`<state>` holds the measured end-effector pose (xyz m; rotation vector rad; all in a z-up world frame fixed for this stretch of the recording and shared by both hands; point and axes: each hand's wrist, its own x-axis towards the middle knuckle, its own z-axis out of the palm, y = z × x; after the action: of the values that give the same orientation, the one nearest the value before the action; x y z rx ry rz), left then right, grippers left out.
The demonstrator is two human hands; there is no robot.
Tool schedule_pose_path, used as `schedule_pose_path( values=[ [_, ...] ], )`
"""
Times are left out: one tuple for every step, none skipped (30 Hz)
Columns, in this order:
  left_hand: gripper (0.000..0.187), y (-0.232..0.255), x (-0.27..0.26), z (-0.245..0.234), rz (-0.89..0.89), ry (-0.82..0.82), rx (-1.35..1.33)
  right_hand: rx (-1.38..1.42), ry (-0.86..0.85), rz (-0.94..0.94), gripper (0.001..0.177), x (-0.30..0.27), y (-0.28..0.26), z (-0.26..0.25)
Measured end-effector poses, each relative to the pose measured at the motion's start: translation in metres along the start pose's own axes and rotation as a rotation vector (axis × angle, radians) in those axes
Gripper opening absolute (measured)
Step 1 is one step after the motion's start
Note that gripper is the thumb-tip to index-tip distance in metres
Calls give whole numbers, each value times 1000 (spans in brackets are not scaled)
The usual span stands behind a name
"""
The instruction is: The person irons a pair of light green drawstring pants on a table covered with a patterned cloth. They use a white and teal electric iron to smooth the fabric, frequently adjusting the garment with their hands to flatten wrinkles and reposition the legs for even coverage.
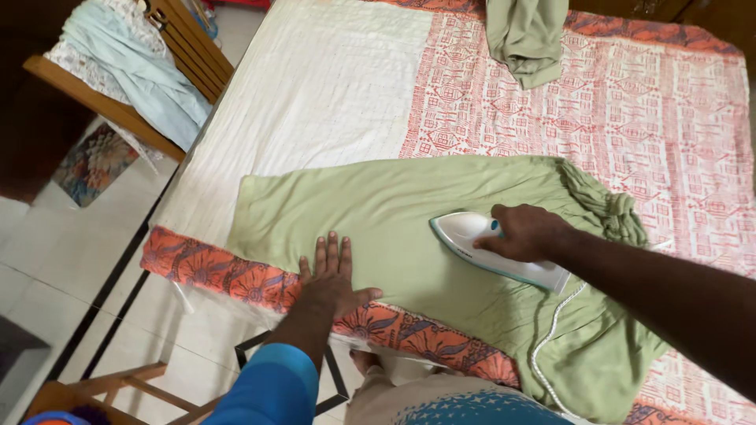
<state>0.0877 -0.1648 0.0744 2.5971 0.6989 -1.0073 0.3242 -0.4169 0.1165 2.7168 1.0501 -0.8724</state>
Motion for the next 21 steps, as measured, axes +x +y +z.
schedule_pose_path(
  values=[
    [128,1,0,0,-5,-15,1,7,4,24,73,-2,2,2],
    [128,2,2,-4,-3,-26,19,28,15,59,74,-4,3,4],
    [128,3,3,-6,-9,-29,18,52,28,52,75,-3,-1,6],
    [128,2,2,-5,-12,-36,25,85,39,52,75,0,-12,10],
    [128,2,2,-4,-14,-42,33,118,51,51,75,3,-24,13],
    [128,2,3,-4,-18,-46,38,132,36,48,73,7,-38,13],
    [127,3,4,-3,-22,-50,43,146,21,44,72,11,-52,12],
    [127,4,6,-5,-22,-47,54,166,26,39,72,14,-65,9],
    [128,4,6,-5,-21,-47,50,185,32,35,73,17,-76,6],
    [128,4,5,-4,-14,-46,49,207,39,37,73,18,-79,4],
    [129,3,5,-3,-7,-46,48,258,48,88,73,17,-78,4],
    [129,4,5,-3,4,-37,58,300,54,143,73,14,-72,5],
    [128,2,5,-3,16,-29,67,344,59,198,73,12,-68,9],
    [128,1,4,-1,23,-22,57,380,110,250,73,7,-56,12],
    [126,-2,5,0,37,5,43,415,161,301,74,1,-44,16],
    [124,-4,4,6,47,27,16,522,125,422,71,-5,-34,19],
    [122,-8,6,9,57,48,-11,630,91,543,68,-11,-26,22],
    [119,-10,8,12,112,88,2,677,96,569,68,-22,-19,25],
    [116,-13,12,15,167,129,14,723,103,594,70,-30,-18,27],
    [113,-17,20,18,225,173,22,759,121,611,69,-34,-23,30],
    [105,-19,34,17,352,270,-1,794,139,628,69,-37,-31,33]
  ],
)
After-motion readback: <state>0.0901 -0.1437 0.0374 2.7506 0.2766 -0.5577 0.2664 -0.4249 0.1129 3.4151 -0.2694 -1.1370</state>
